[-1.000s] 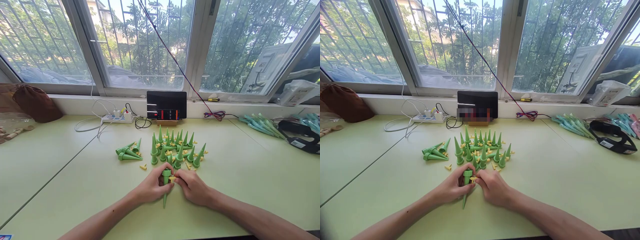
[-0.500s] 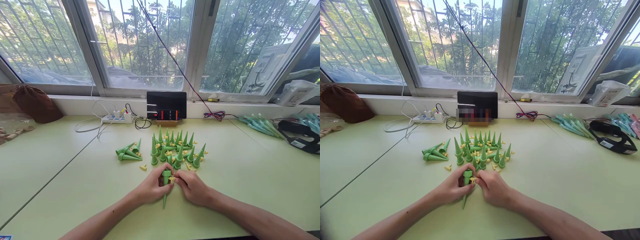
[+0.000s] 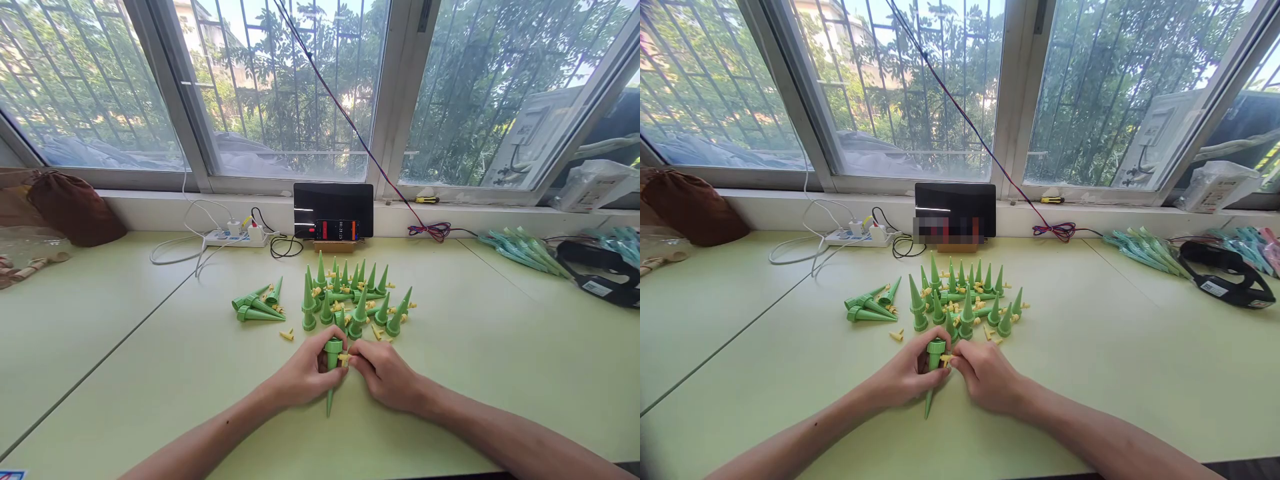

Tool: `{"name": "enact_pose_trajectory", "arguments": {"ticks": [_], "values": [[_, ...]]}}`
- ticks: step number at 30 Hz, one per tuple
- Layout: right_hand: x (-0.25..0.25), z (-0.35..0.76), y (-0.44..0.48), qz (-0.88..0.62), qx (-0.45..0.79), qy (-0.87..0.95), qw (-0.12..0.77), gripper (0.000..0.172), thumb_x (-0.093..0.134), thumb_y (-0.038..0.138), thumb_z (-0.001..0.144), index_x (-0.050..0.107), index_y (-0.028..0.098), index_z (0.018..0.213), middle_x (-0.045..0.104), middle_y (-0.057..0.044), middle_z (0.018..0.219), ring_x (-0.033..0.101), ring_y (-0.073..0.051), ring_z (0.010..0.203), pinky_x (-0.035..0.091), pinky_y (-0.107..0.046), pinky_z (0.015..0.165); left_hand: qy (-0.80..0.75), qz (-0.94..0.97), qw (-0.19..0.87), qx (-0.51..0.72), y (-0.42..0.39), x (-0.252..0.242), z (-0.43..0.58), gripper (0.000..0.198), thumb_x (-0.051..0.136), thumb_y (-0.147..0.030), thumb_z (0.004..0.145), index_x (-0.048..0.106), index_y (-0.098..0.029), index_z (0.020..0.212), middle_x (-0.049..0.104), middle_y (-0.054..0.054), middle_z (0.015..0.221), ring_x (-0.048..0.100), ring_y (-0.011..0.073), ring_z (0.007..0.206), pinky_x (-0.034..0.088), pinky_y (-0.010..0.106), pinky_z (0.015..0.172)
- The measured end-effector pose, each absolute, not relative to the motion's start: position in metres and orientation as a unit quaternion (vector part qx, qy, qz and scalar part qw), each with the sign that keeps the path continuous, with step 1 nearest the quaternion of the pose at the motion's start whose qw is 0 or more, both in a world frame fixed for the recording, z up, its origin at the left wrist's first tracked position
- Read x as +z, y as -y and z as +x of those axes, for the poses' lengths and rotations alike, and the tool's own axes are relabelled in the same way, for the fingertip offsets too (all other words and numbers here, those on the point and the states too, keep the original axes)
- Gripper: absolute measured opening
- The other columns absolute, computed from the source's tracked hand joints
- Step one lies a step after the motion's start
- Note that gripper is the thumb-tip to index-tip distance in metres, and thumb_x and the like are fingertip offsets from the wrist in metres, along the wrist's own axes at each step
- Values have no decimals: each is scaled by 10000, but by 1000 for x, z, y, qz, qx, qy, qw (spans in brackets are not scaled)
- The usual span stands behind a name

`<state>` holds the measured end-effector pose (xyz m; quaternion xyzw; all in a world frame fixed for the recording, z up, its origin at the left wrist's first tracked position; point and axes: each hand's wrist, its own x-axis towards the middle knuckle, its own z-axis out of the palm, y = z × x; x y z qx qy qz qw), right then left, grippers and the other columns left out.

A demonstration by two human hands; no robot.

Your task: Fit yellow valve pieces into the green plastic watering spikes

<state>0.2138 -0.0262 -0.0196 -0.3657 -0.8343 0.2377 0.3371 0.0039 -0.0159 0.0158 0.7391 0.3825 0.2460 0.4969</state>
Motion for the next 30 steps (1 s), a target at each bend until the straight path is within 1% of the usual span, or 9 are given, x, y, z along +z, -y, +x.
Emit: {"name": "enact_pose_trajectory", "arguments": {"ticks": [11,18,30], "values": [[-23,214,25,-363,221,841,335,245,402,210,1020,461,227,782,577,-8,687,496,-171,591,352,-296,578,-380,739,500,245,15,15,3,217,632,-185,830,517,-208,1012,317,-108,610,317,85,533,221,208,488],[-20,213,26,-360,215,843,336,286,388,233,1040,446,229,760,564,2,660,472,-158,568,342,-287,564,-381,740,498,243,15,15,4,215,629,-191,827,515,-207,1008,329,-105,610,319,88,538,232,206,487],[-21,213,26,-354,203,852,327,274,372,225,1044,453,231,782,582,-7,679,497,-167,583,358,-286,583,-378,737,501,252,15,16,5,216,644,-194,807,524,-207,987,353,-96,624,326,86,540,230,206,486]]}}
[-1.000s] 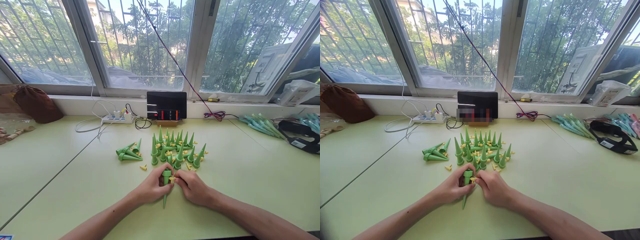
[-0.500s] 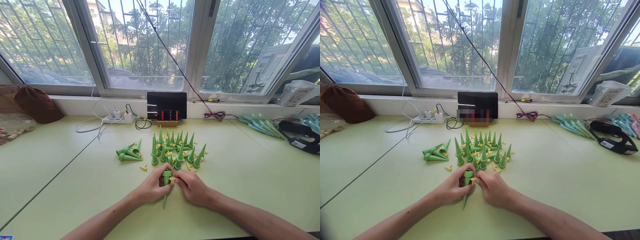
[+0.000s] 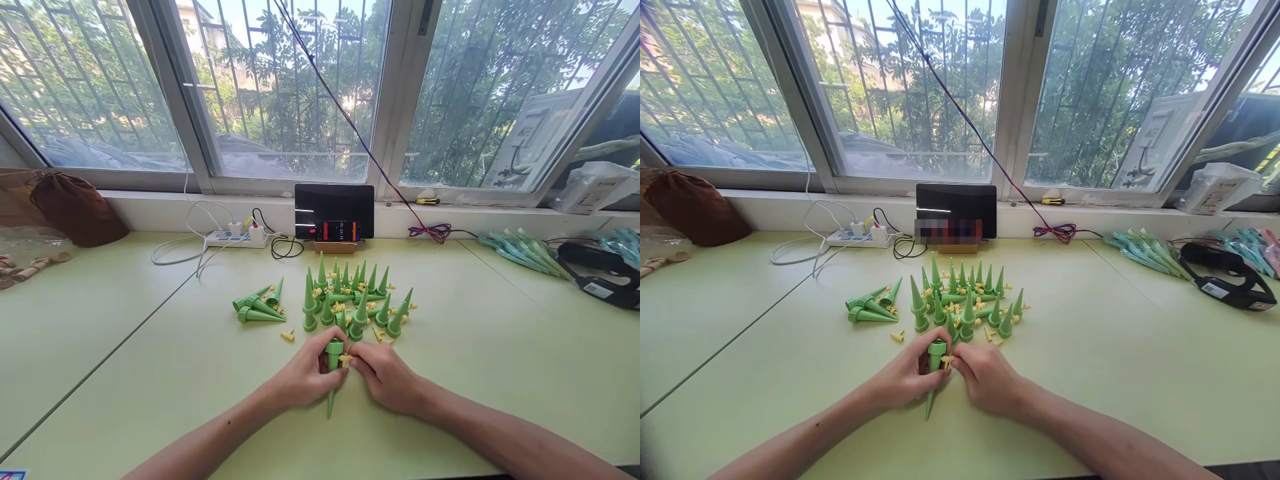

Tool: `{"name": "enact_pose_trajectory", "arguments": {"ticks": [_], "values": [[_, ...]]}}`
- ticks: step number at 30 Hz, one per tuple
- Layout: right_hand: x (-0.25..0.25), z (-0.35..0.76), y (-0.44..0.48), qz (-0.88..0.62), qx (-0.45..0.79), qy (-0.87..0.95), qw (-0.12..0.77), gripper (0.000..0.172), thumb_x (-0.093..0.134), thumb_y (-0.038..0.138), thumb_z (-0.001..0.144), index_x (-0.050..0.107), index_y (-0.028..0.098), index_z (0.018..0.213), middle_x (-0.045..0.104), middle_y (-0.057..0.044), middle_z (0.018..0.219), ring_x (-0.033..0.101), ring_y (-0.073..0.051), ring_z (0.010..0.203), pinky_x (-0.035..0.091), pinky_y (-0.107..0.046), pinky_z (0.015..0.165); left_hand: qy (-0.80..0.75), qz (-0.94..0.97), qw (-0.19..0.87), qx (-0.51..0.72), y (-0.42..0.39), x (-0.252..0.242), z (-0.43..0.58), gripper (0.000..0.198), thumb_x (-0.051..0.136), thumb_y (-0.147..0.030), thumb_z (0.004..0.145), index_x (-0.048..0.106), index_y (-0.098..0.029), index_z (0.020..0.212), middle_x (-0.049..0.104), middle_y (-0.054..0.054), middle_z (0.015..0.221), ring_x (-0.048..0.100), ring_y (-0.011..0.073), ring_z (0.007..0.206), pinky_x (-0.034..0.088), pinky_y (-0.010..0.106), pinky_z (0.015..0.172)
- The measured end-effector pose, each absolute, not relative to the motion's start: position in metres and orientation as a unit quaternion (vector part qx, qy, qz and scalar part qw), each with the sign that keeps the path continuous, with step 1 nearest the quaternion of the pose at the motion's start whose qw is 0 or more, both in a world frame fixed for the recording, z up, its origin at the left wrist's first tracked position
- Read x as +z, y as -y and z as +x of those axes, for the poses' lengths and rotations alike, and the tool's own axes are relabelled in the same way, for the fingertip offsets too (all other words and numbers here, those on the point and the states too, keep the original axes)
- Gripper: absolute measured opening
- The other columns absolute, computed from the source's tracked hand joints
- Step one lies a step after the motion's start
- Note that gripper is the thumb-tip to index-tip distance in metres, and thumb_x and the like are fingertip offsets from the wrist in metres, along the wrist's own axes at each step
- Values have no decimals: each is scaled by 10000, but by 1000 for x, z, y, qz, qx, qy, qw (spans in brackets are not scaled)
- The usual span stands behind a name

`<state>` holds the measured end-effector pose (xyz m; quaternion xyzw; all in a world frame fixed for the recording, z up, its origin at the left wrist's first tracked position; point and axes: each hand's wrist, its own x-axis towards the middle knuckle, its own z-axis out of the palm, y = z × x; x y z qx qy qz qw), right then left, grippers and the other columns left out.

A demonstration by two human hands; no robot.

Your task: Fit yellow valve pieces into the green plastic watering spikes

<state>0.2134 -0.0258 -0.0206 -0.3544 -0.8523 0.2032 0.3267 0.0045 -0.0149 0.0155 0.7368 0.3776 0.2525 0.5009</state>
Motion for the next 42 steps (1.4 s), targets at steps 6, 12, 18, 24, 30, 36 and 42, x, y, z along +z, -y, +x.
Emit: {"name": "enact_pose_trajectory", "arguments": {"ticks": [6,12,18,24,30,36,42], "values": [[-21,213,25,-353,199,855,324,252,366,217,1040,485,224,818,614,-23,714,530,-177,608,373,-290,598,-380,743,488,254,14,15,4,222,641,-172,796,531,-207,986,365,-91,643,334,88,555,243,208,496],[-19,214,25,-342,200,858,327,274,359,235,1059,501,222,825,603,-12,697,519,-168,593,375,-283,588,-388,740,491,246,15,15,4,236,642,-183,790,542,-210,1002,368,-101,610,358,83,516,222,199,476],[-20,214,26,-343,200,858,326,285,355,252,1060,474,227,802,591,-9,684,505,-166,580,357,-289,578,-388,742,491,242,14,13,3,244,644,-178,799,538,-210,1016,375,-104,611,365,82,516,234,198,472],[-18,215,26,-364,226,838,337,251,382,237,1039,499,224,817,588,-8,687,509,-170,592,374,-284,585,-387,735,505,236,14,17,2,328,689,-265,845,528,-205,1124,342,-118,585,362,88,523,273,182,473],[-18,219,24,-368,204,822,383,274,369,282,1071,533,221,860,600,-8,687,536,-170,595,389,-281,589,-351,721,529,278,10,15,-3,358,539,-399,995,450,-227,1296,399,-90,710,423,69,458,337,193,447],[-17,220,22,-370,192,813,408,372,311,355,1106,508,218,822,554,6,653,490,-155,564,359,-275,556,-326,777,455,286,11,18,-10,315,422,-310,1045,488,-228,1342,497,-40,780,497,86,537,451,216,543],[-16,221,21,-378,206,799,420,409,292,378,1110,454,222,768,512,17,645,452,-142,560,348,-266,553,-295,841,337,303,10,16,-13,432,523,-155,923,539,-220,1350,624,2,856,533,105,630,479,221,629]]}}
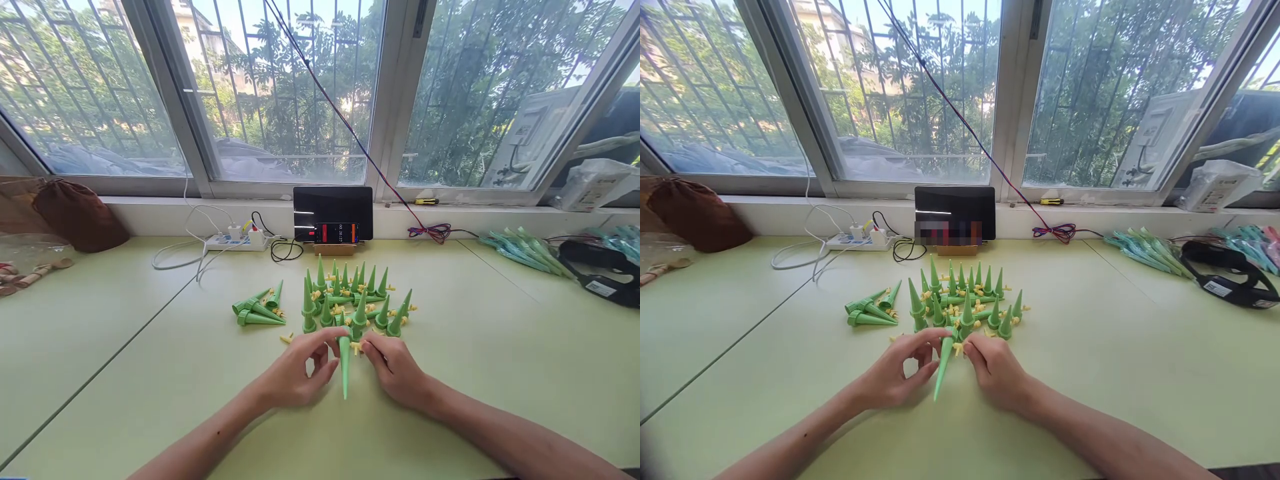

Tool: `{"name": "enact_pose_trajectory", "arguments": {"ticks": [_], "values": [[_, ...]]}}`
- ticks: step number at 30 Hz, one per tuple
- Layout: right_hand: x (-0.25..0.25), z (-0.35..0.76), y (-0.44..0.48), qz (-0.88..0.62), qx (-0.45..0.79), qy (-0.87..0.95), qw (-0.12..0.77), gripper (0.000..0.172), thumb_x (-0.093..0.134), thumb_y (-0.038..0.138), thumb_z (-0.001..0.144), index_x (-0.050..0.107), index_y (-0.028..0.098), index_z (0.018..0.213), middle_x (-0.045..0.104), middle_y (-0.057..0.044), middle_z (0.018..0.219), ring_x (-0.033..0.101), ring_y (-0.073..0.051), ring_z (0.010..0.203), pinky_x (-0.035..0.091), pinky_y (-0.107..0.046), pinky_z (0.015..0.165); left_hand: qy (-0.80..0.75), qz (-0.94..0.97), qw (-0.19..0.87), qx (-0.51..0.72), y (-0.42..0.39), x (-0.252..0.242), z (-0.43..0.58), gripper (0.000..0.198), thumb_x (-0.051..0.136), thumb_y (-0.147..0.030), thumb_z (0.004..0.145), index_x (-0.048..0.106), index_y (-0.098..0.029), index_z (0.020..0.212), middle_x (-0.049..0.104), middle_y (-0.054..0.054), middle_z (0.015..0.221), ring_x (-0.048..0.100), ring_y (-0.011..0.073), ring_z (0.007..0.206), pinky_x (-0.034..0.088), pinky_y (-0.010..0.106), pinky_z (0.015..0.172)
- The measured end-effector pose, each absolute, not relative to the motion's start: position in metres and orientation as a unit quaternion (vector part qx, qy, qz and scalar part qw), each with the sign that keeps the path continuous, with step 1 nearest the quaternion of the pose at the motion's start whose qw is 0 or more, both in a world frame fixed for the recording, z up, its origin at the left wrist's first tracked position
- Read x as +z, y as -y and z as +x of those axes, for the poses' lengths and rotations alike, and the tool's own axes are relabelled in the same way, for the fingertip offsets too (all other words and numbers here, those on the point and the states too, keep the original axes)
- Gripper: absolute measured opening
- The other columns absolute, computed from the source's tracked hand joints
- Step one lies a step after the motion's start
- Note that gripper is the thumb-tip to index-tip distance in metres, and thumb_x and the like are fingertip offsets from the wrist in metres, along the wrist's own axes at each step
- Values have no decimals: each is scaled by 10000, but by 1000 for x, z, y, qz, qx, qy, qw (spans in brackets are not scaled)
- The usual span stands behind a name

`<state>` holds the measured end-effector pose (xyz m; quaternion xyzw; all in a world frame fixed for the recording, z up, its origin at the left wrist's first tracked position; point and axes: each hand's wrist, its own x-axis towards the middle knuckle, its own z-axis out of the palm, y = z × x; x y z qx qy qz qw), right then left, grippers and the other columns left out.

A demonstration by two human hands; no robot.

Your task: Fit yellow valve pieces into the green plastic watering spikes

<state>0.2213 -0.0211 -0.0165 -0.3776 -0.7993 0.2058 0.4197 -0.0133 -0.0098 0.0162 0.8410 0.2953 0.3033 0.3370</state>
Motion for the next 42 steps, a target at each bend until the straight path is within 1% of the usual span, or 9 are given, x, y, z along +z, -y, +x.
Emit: {"name": "enact_pose_trajectory", "arguments": {"ticks": [4,8,16,20,22,28,32,36,42], "values": [[-17,221,21,-382,212,802,408,398,306,367,1101,412,227,744,490,23,637,432,-139,551,337,-265,553,-309,852,287,309,10,11,-11,440,515,-65,830,630,-191,1235,658,2,819,550,100,610,467,206,614],[-18,220,22,-381,215,806,398,382,341,340,1086,367,232,721,456,34,621,410,-135,544,321,-263,546,-329,861,260,289,9,10,-9,406,484,-37,834,688,-188,1150,678,10,795,559,112,627,458,206,611],[-18,220,22,-376,223,807,397,372,366,318,1073,359,229,711,433,43,609,390,-128,539,292,-265,547,-359,860,247,266,9,9,-8,219,581,-274,970,696,-200,1141,756,45,926,605,140,682,473,229,635],[-18,219,21,-382,222,808,391,380,370,327,1070,349,230,703,415,46,603,382,-128,535,287,-266,546,-362,852,260,274,10,11,-8,207,589,-280,977,695,-214,1142,769,49,1026,683,174,851,510,227,714],[-18,219,21,-385,219,808,389,381,375,327,1068,342,231,701,408,48,600,377,-128,534,286,-266,546,-365,848,265,277,10,11,-8,206,589,-271,974,698,-217,1140,772,48,1042,691,180,881,513,217,693],[-19,221,22,-387,229,806,384,387,373,328,1069,330,231,697,395,50,597,362,-128,532,288,-267,545,-367,845,260,289,9,12,-6,185,589,-240,966,711,-209,1102,779,42,974,677,148,738,501,203,602],[-21,222,22,-391,233,803,385,396,358,343,1077,342,230,698,404,48,600,366,-129,537,294,-267,549,-330,848,233,344,10,12,-6,118,608,-191,937,705,-187,1004,762,32,830,593,105,555,504,208,568],[-22,224,22,-388,232,804,385,402,345,347,1082,342,230,697,409,45,604,377,-129,538,306,-269,552,-298,818,151,468,7,16,-12,20,642,-181,900,662,-179,895,647,-31,575,519,87,438,470,184,463],[-24,223,23,-385,221,813,376,409,339,342,1080,290,233,689,352,51,598,330,-127,531,276,-281,538,-391,672,-9,629,-5,30,-27,160,637,-217,877,583,-193,729,597,-49,540,470,75,408,423,177,405]]}}
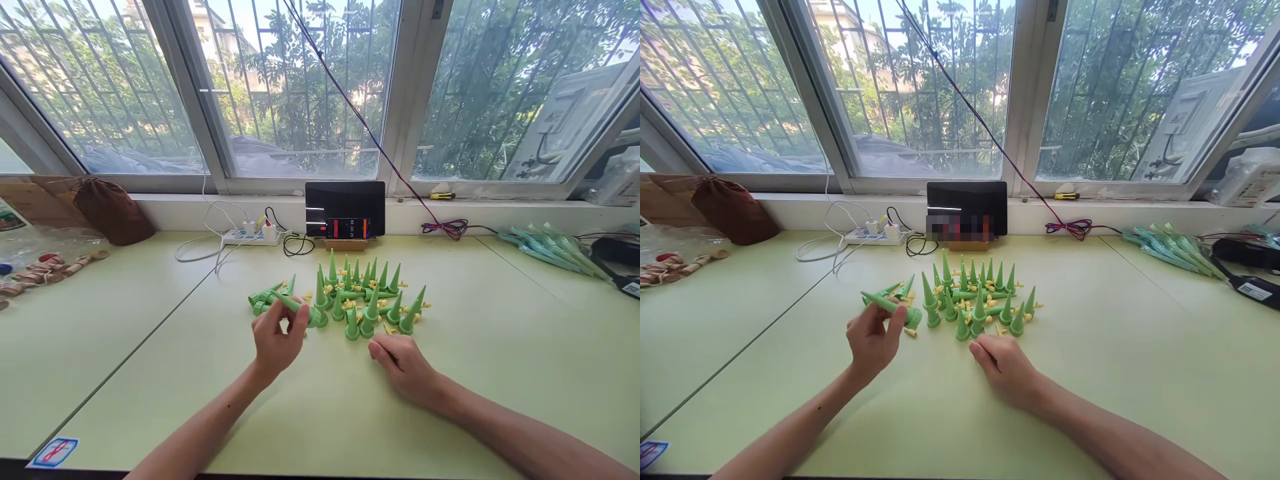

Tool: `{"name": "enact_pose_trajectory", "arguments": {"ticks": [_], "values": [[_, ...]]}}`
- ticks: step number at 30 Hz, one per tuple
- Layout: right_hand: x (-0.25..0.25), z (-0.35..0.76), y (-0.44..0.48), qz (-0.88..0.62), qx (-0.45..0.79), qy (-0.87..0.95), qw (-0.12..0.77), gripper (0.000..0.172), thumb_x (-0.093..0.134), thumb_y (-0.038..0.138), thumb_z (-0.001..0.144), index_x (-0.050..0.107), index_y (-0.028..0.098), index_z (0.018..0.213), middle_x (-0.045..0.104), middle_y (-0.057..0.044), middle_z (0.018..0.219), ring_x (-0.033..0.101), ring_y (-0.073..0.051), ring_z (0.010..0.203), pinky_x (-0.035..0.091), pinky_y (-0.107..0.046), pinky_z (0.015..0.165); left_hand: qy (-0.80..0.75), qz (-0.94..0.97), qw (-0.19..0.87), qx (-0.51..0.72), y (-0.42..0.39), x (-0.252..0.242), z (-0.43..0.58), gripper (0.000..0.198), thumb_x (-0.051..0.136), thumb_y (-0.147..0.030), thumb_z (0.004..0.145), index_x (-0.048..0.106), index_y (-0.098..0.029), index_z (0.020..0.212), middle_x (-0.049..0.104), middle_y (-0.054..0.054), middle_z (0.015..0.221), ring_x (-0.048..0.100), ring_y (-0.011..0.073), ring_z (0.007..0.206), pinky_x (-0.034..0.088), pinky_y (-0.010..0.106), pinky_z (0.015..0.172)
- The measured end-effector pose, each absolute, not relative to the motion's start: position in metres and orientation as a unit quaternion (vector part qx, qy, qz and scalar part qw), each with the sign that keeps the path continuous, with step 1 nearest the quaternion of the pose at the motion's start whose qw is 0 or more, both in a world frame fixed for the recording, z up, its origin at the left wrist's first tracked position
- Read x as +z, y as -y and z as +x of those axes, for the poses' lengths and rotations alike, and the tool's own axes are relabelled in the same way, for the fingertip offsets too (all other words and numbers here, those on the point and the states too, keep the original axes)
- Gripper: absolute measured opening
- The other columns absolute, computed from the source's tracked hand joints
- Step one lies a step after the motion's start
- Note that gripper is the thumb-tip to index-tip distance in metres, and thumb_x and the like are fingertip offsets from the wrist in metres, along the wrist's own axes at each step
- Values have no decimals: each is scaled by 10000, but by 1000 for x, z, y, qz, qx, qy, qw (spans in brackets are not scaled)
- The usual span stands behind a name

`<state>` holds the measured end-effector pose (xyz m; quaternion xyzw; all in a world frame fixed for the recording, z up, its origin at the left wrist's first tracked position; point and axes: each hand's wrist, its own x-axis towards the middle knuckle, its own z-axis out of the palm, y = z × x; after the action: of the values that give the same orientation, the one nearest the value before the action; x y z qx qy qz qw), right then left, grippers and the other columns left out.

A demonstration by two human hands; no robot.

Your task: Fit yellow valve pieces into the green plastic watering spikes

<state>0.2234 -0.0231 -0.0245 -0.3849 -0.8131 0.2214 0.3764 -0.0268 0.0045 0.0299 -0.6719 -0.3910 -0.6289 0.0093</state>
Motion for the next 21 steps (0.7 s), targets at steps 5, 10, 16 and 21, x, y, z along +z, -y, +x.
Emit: {"name": "enact_pose_trajectory", "arguments": {"ticks": [5,10,16,21], "values": [[-22,222,24,-376,227,827,351,397,342,322,1072,257,234,694,327,55,597,328,-128,535,268,-286,551,545,-609,8,-576,-15,32,-33,277,597,-367,915,543,-204,698,552,-42,546,496,103,477,443,217,500],[-17,221,28,-356,236,851,305,397,363,309,1066,248,230,695,314,62,597,269,-126,537,243,-289,562,576,-675,-11,-461,-31,21,-38,359,571,-413,926,485,-211,643,509,-34,559,477,123,512,400,243,537],[-17,220,28,-354,244,856,286,396,385,311,1057,243,230,696,295,65,601,235,-130,544,227,-284,563,593,-695,-68,-402,-41,14,-44,336,561,-461,921,526,-209,702,627,-1,654,550,156,548,413,275,581],[-17,219,27,-354,237,859,284,409,385,327,1062,242,231,691,299,64,598,245,-127,536,229,-284,557,596,-708,-103,-363,-42,11,-44,229,557,-359,886,564,-205,717,687,10,705,564,162,537,420,284,587]]}}
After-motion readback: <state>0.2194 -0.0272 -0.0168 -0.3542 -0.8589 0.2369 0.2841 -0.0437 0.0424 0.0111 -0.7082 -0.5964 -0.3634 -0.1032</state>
